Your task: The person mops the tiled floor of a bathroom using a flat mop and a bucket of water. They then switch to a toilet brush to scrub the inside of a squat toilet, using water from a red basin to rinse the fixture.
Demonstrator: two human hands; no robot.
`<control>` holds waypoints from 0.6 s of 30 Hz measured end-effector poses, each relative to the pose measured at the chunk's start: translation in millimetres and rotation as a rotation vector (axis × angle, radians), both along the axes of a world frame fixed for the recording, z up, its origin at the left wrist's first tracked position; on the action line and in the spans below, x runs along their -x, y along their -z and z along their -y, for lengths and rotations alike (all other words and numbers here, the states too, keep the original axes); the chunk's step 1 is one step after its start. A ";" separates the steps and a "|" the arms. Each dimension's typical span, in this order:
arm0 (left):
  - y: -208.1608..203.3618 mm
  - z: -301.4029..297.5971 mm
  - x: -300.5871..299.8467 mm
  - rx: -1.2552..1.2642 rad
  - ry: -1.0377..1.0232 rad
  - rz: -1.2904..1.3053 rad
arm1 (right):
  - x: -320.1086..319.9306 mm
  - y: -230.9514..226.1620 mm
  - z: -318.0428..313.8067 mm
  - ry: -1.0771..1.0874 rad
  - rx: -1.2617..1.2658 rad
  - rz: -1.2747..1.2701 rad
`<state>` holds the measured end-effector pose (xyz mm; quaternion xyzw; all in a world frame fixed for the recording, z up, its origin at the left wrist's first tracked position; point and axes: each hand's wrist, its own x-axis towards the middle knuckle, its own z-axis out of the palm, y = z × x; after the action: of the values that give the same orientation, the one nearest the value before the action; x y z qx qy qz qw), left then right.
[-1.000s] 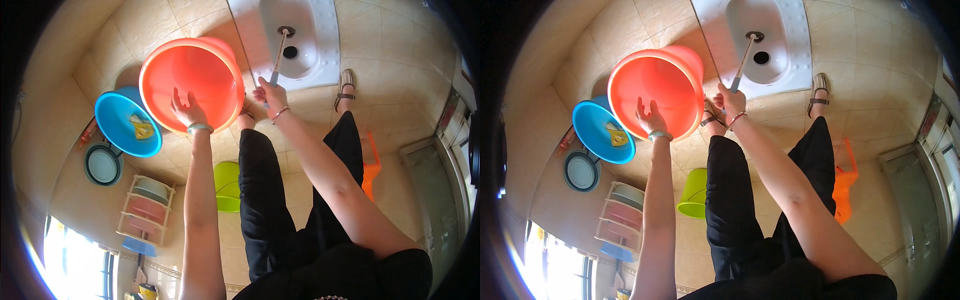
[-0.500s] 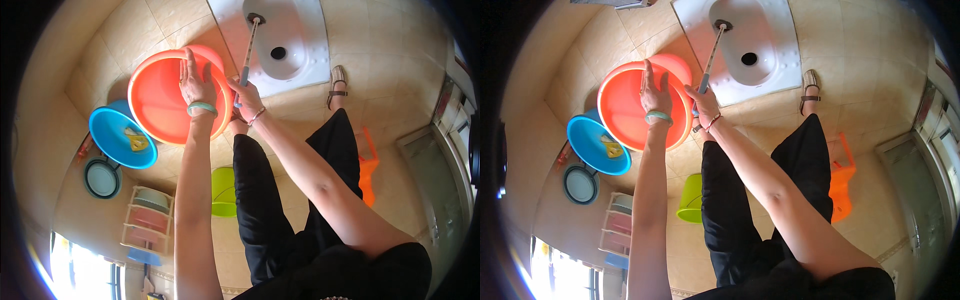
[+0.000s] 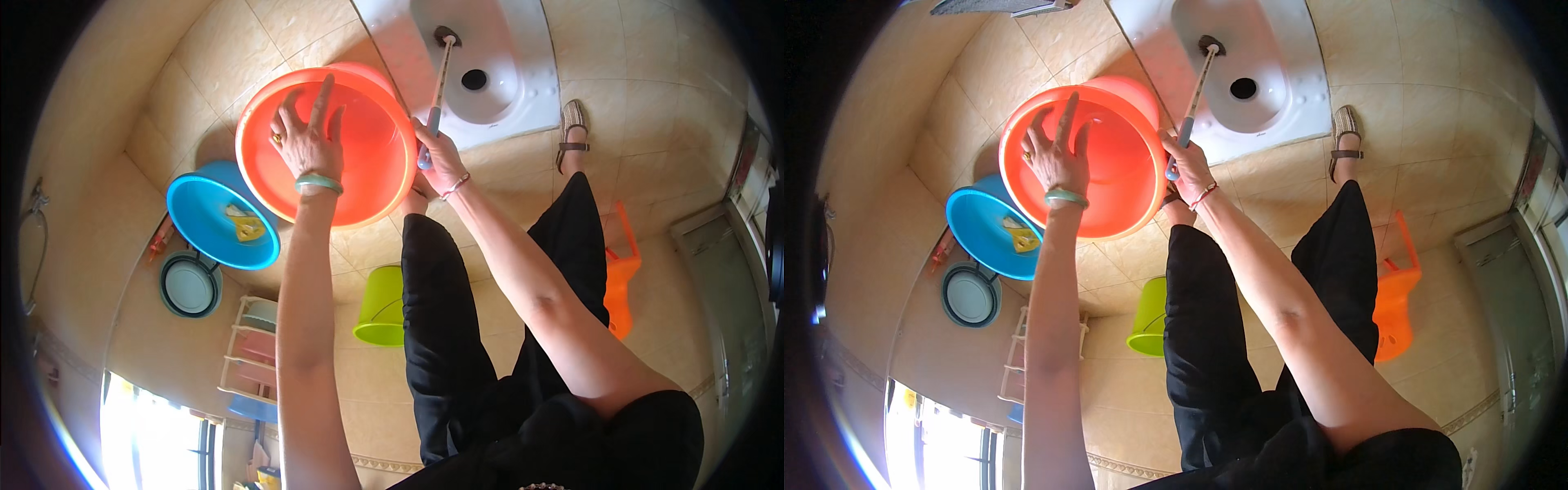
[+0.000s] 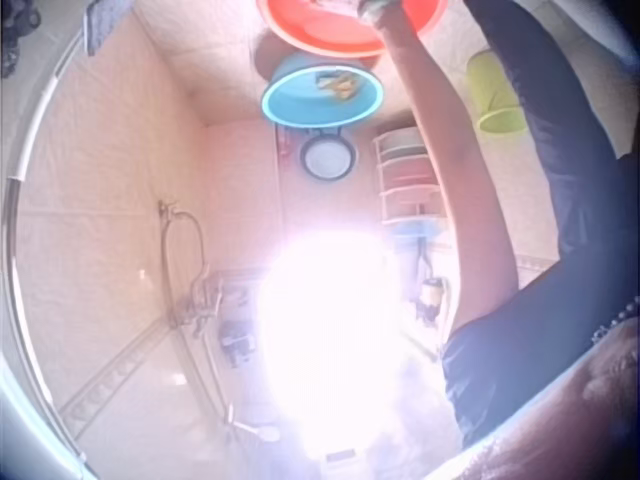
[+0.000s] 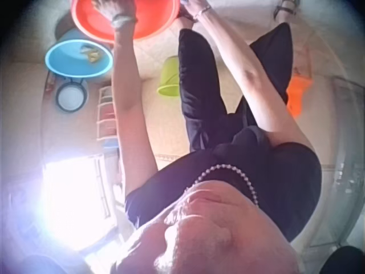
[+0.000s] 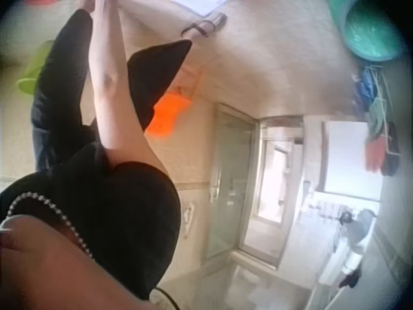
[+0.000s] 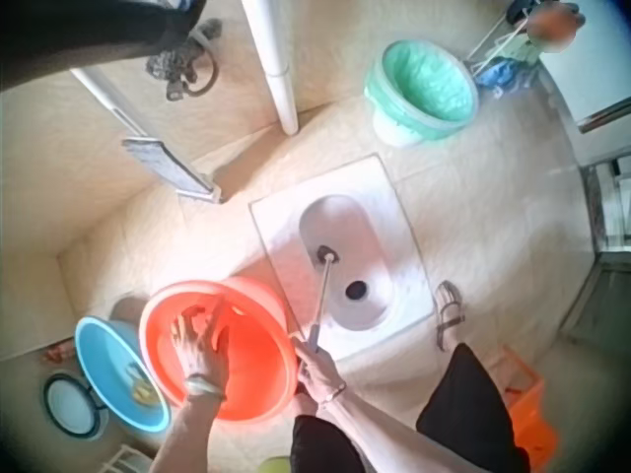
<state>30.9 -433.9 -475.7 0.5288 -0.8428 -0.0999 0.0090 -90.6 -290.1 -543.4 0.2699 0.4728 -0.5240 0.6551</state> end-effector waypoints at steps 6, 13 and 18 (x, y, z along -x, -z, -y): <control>13.1 78.4 -10.9 -0.168 0.333 0.301 | 7.9 -3.3 4.1 -0.022 0.038 0.027; 2.1 98.7 26.2 -0.444 0.431 0.512 | 36.5 15.6 -8.9 -0.038 0.084 0.003; 8.1 94.3 78.5 -0.564 0.488 0.581 | 75.0 25.5 -21.1 -0.213 0.029 0.018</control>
<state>-47.6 -528.3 -483.9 0.3033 -0.8500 -0.1721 -0.3948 -165.6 -269.0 -568.9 0.2132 0.4855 -0.4556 0.7151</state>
